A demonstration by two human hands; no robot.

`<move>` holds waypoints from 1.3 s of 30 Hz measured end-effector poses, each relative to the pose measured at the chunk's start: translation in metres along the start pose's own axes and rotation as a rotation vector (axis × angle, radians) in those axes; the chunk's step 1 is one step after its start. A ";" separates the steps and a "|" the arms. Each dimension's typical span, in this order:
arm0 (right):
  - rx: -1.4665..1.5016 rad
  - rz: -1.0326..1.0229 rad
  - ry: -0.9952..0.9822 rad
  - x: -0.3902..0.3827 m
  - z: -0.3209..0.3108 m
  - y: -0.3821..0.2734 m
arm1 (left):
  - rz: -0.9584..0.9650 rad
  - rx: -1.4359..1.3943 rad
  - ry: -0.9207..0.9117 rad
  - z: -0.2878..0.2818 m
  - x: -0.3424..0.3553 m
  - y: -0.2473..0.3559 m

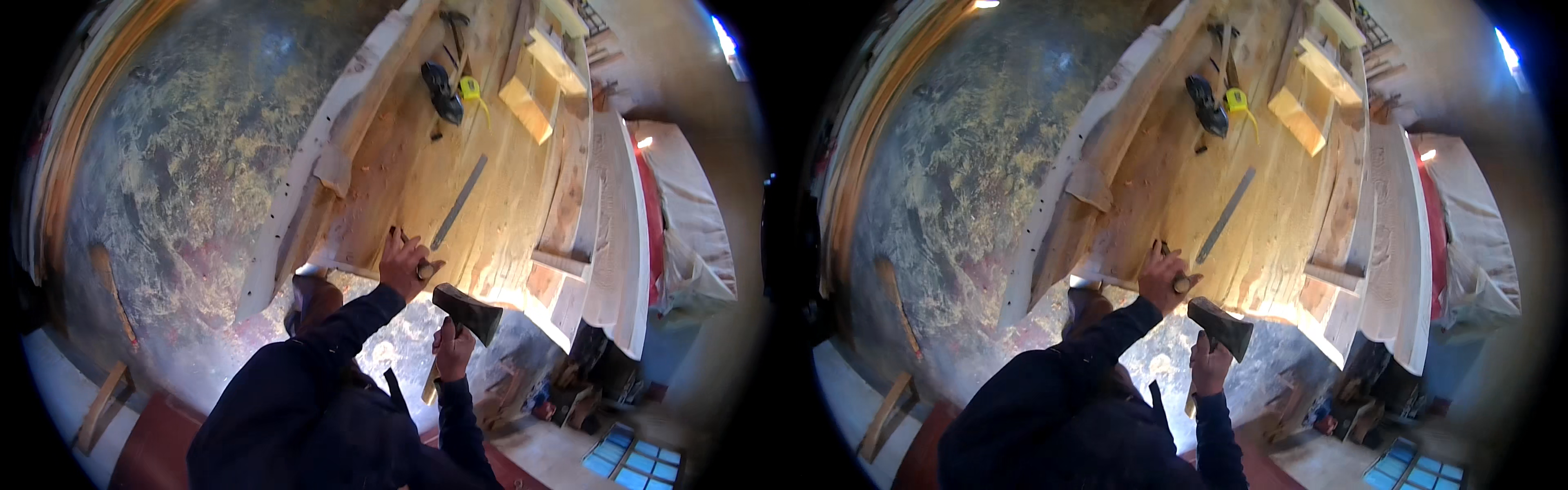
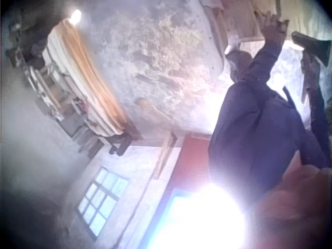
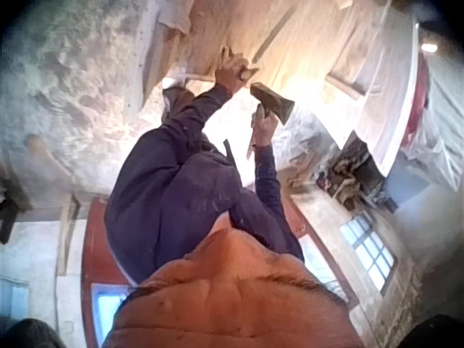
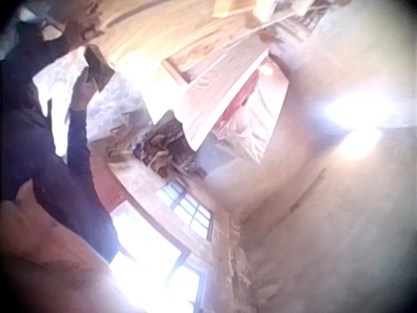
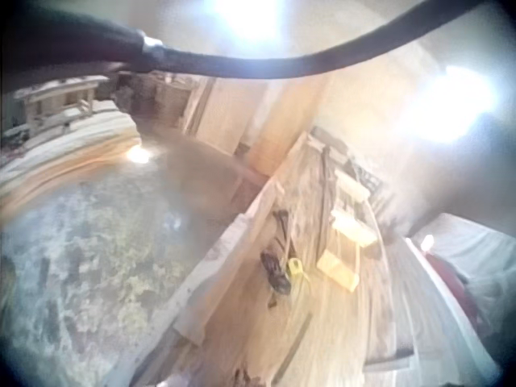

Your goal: The person uses a chisel and an axe to carve a rectangular notch into a large wooden plank, striking the chisel with the back of the axe head to chip away wood.

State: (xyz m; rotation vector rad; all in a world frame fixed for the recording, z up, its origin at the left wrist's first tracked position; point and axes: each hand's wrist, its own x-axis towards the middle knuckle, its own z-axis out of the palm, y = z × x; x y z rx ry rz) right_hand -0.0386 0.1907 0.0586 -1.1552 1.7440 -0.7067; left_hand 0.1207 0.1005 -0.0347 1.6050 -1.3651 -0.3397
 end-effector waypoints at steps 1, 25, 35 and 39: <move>-0.041 0.032 0.001 -0.009 -0.003 0.013 | 0.015 -0.099 0.050 0.002 -0.005 0.000; 0.070 0.551 0.107 -0.054 -0.038 0.162 | -0.887 -0.777 -0.424 0.091 0.185 -0.067; 0.103 0.684 0.051 -0.055 -0.020 0.151 | -0.783 -1.028 -0.608 -0.019 0.155 -0.039; 0.131 0.691 0.021 -0.061 -0.014 0.159 | -0.633 -1.181 -0.340 -0.015 0.147 -0.053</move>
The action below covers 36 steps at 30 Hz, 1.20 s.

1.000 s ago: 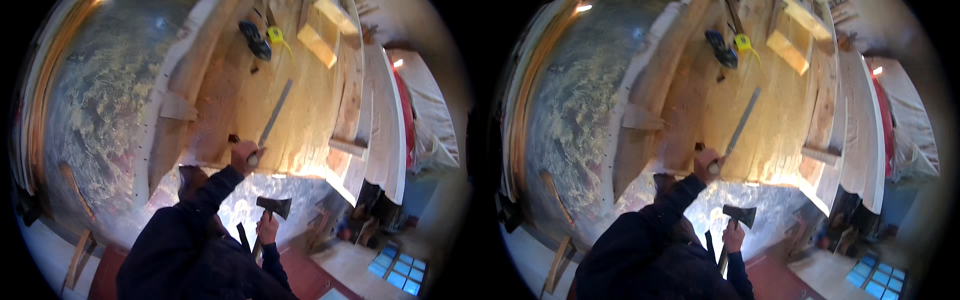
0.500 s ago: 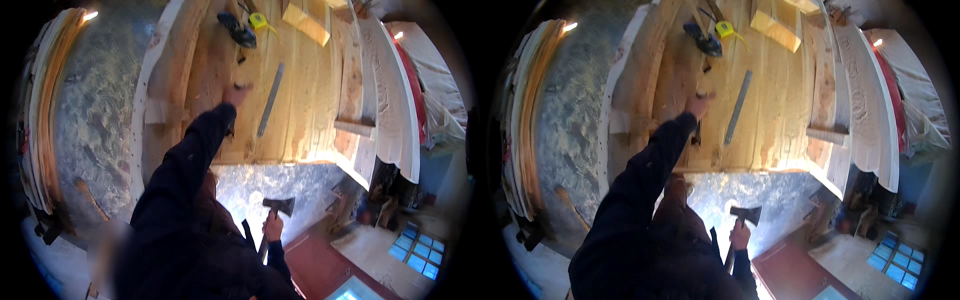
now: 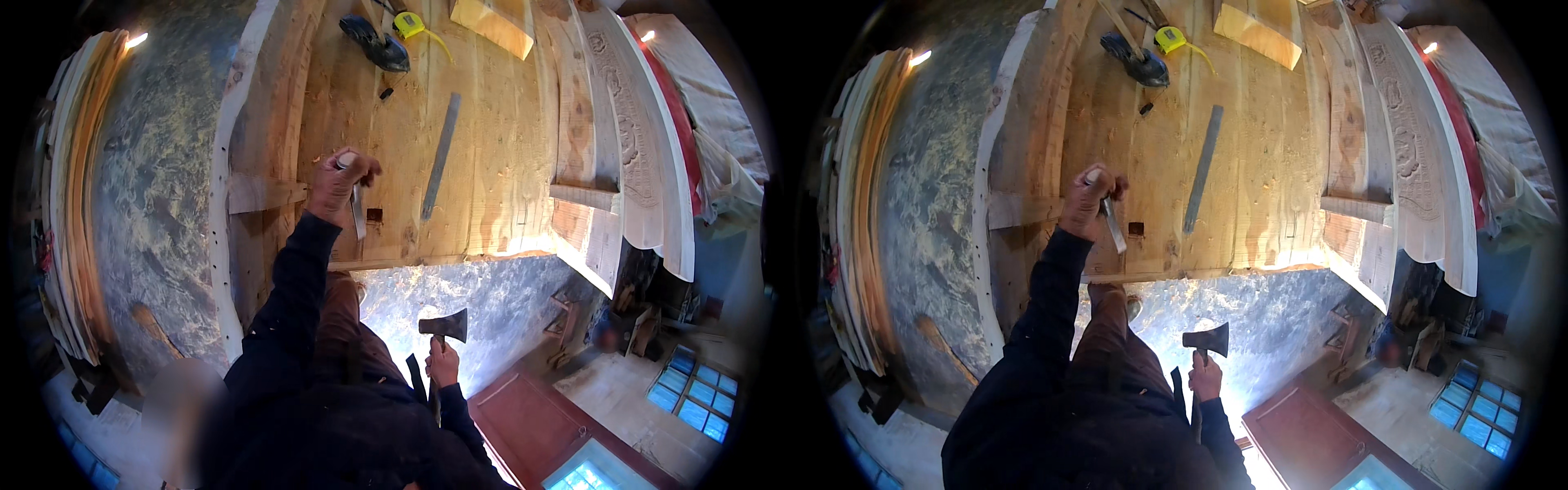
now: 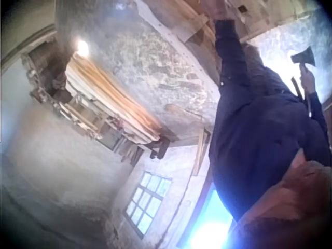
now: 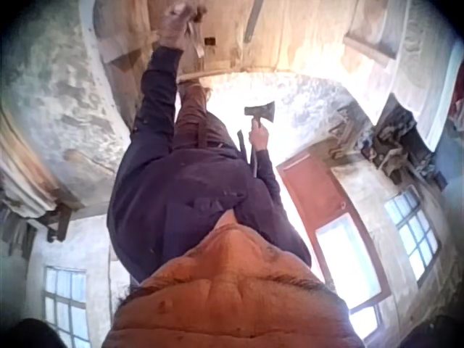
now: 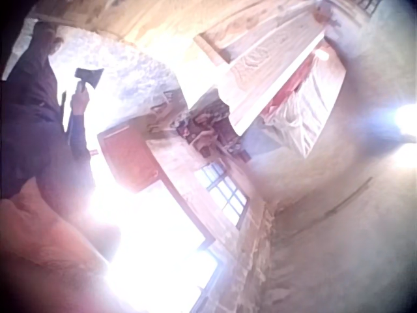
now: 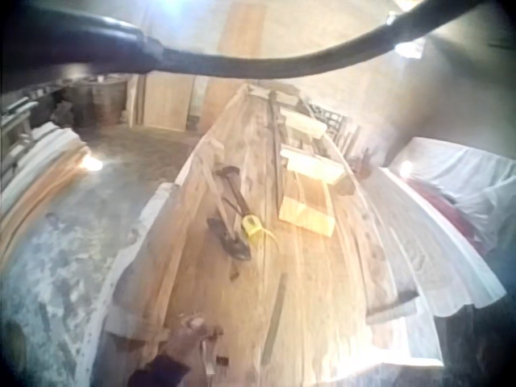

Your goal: The person uses a chisel and an axe to carve a rectangular notch into a large wooden plank, striking the chisel with the back of the axe head to chip away wood.

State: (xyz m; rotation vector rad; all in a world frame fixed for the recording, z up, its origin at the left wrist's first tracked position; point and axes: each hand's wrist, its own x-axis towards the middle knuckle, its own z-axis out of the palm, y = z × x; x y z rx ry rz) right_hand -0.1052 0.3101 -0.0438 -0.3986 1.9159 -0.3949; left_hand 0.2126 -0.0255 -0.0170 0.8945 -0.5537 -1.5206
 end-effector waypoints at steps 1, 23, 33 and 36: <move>-0.004 0.000 -0.007 -0.001 0.001 0.001 | 0.048 -0.059 -0.007 0.001 0.000 0.001; -0.486 -0.181 -0.001 -0.039 0.015 0.014 | 0.396 0.561 0.133 0.029 -0.070 -0.083; -0.133 -0.162 -0.058 -0.050 0.018 -0.010 | 0.704 0.694 0.123 0.052 -0.091 -0.110; -0.139 -0.388 0.015 -0.065 0.016 -0.047 | 0.691 0.658 0.142 0.040 -0.100 -0.110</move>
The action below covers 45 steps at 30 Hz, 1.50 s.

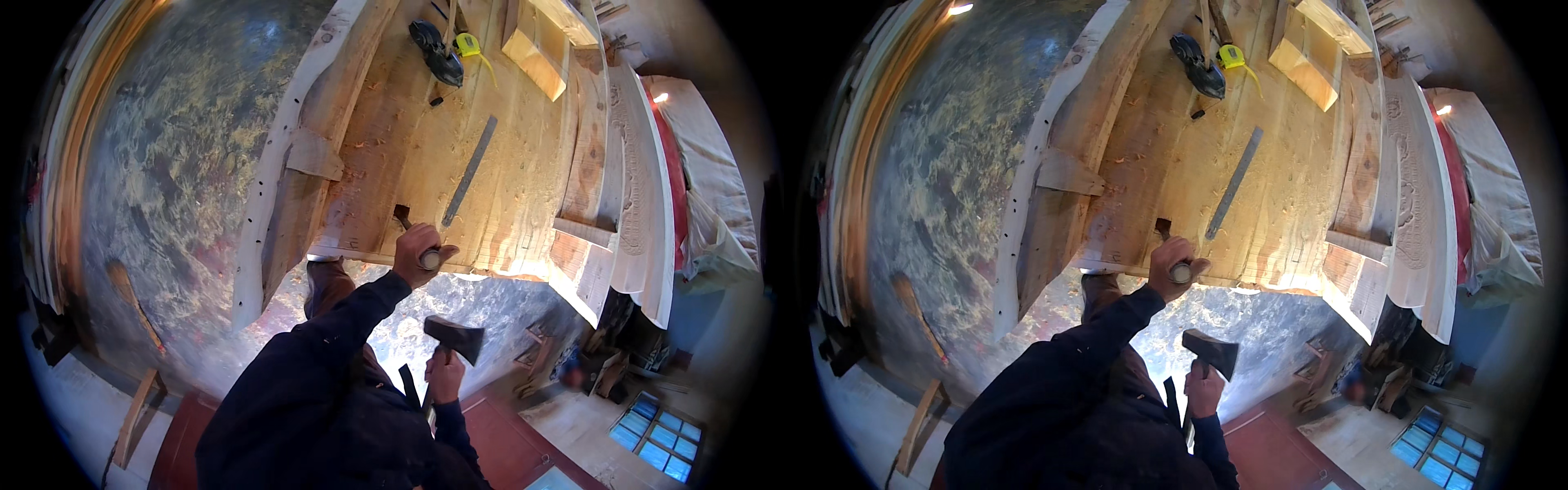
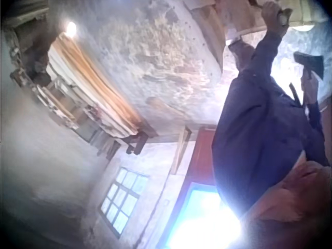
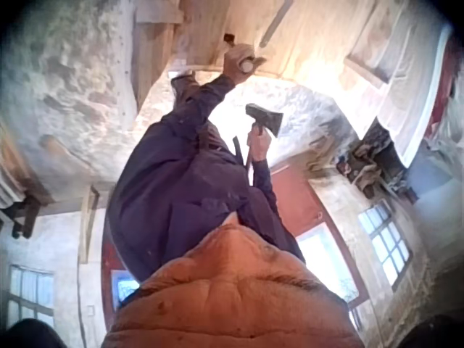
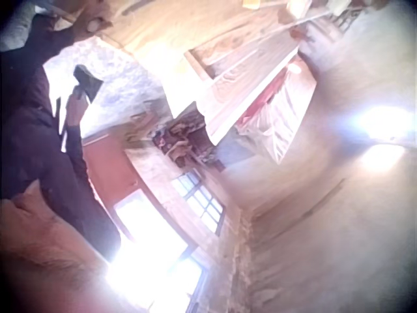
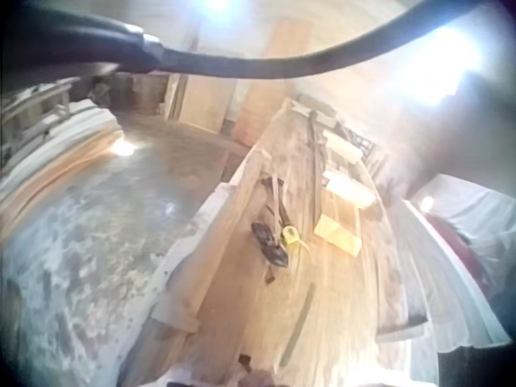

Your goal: The person uses a chisel and an axe to carve a rectangular notch into a large wooden plank, striking the chisel with the back of the axe head to chip away wood.

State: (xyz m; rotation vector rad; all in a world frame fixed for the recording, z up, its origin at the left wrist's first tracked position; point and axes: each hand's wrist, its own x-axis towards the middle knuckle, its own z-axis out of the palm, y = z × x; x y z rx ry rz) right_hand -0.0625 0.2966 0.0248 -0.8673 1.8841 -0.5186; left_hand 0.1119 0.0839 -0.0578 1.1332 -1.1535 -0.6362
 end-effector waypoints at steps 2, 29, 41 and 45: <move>0.121 -0.199 0.030 -0.002 -0.002 -0.025 | -0.034 0.000 0.000 -0.006 -0.001 -0.002; -0.562 -0.536 0.077 0.046 0.016 -0.058 | 0.096 0.094 -0.203 0.003 0.004 -0.023; -0.011 0.030 0.118 0.005 0.006 0.024 | 0.595 0.225 -0.918 -0.036 -0.105 -0.040; -0.145 -0.073 0.151 -0.001 0.002 0.097 | 0.507 0.131 -0.902 -0.027 -0.069 0.000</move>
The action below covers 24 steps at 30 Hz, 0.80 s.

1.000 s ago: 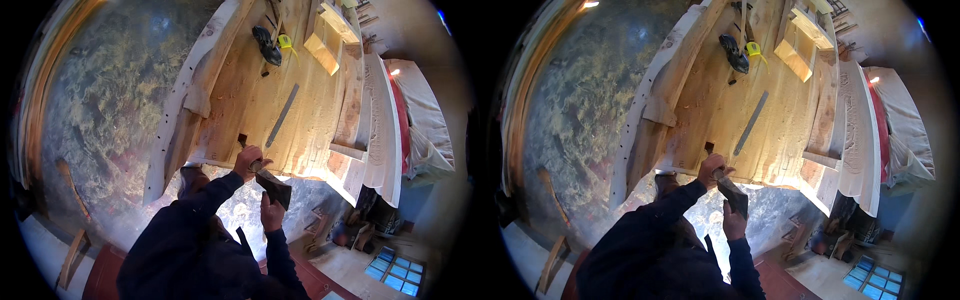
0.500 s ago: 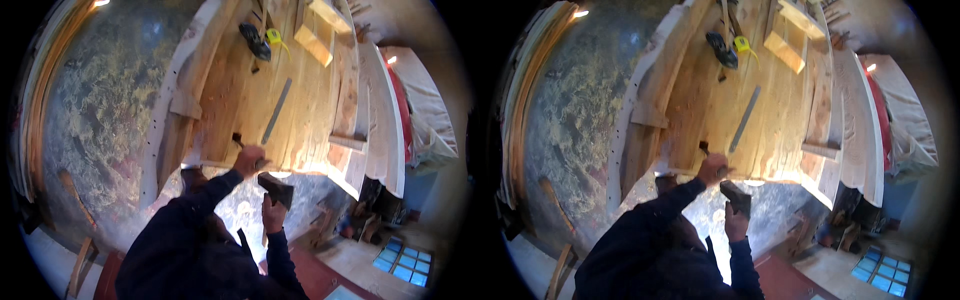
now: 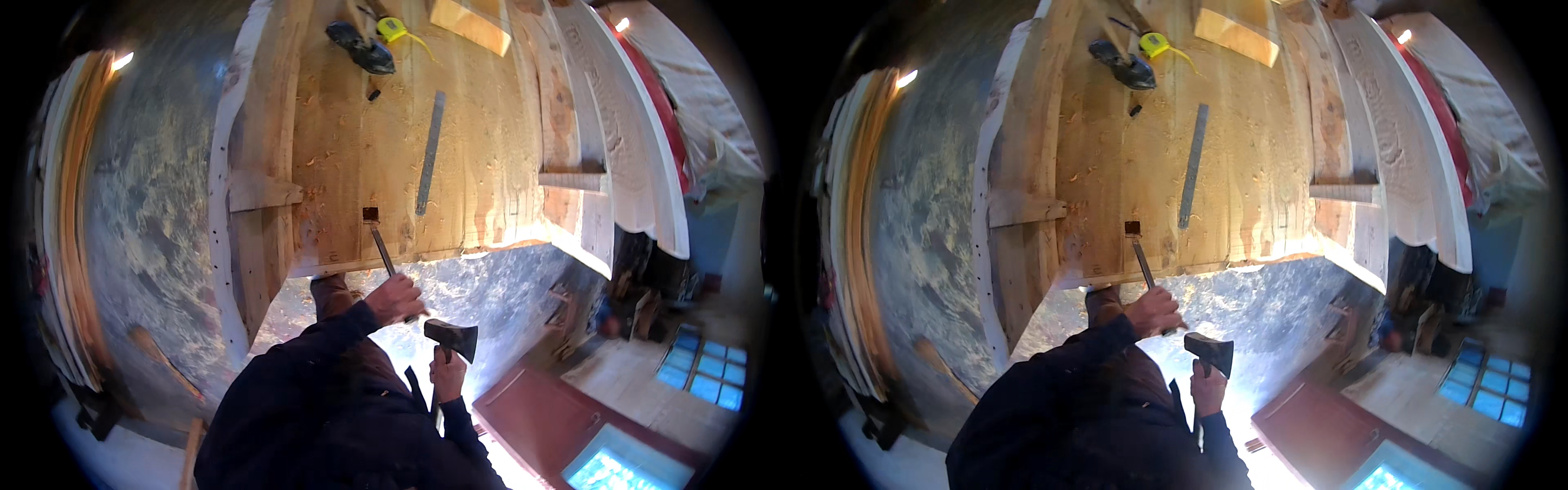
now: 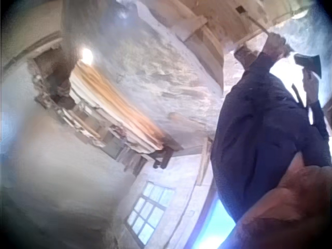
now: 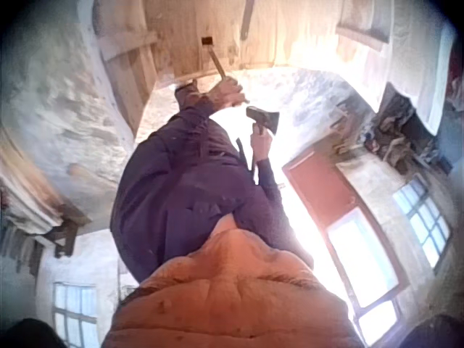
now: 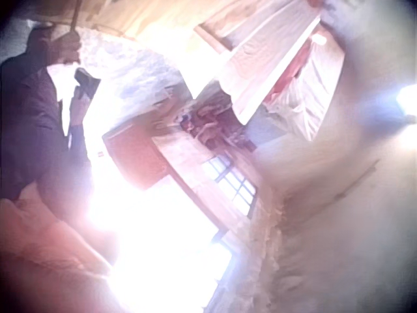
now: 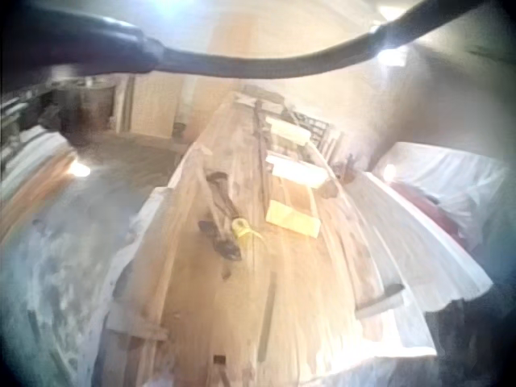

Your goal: The person uses a chisel and an axe to carve a rectangular notch into a large wooden plank, striking the chisel with the back of the axe head to chip away wood.

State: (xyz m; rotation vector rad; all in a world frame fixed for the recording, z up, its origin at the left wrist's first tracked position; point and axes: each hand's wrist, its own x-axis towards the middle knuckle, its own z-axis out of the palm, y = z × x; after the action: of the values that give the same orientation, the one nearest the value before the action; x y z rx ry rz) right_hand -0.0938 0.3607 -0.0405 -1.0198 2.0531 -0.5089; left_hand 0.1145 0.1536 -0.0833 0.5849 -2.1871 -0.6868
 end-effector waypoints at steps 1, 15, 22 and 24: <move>-0.032 -0.003 -0.011 -0.003 -0.001 -0.001 | -0.063 -0.050 0.125 -0.007 0.012 -0.003; -0.122 0.018 -0.151 -0.045 0.025 -0.027 | -0.681 -0.957 0.930 -0.117 0.083 -0.080; -0.164 -0.013 -0.186 -0.052 0.031 -0.012 | -0.723 -0.911 0.891 -0.108 0.070 -0.088; -0.172 0.018 -0.185 -0.051 0.027 -0.011 | -0.737 -0.911 0.894 -0.108 0.070 -0.087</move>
State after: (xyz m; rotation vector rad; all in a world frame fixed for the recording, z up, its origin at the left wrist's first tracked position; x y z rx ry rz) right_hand -0.0475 0.3947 -0.0271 -1.1043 1.9630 -0.2209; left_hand 0.1714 0.0158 -0.0399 0.9365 -0.6658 -1.3450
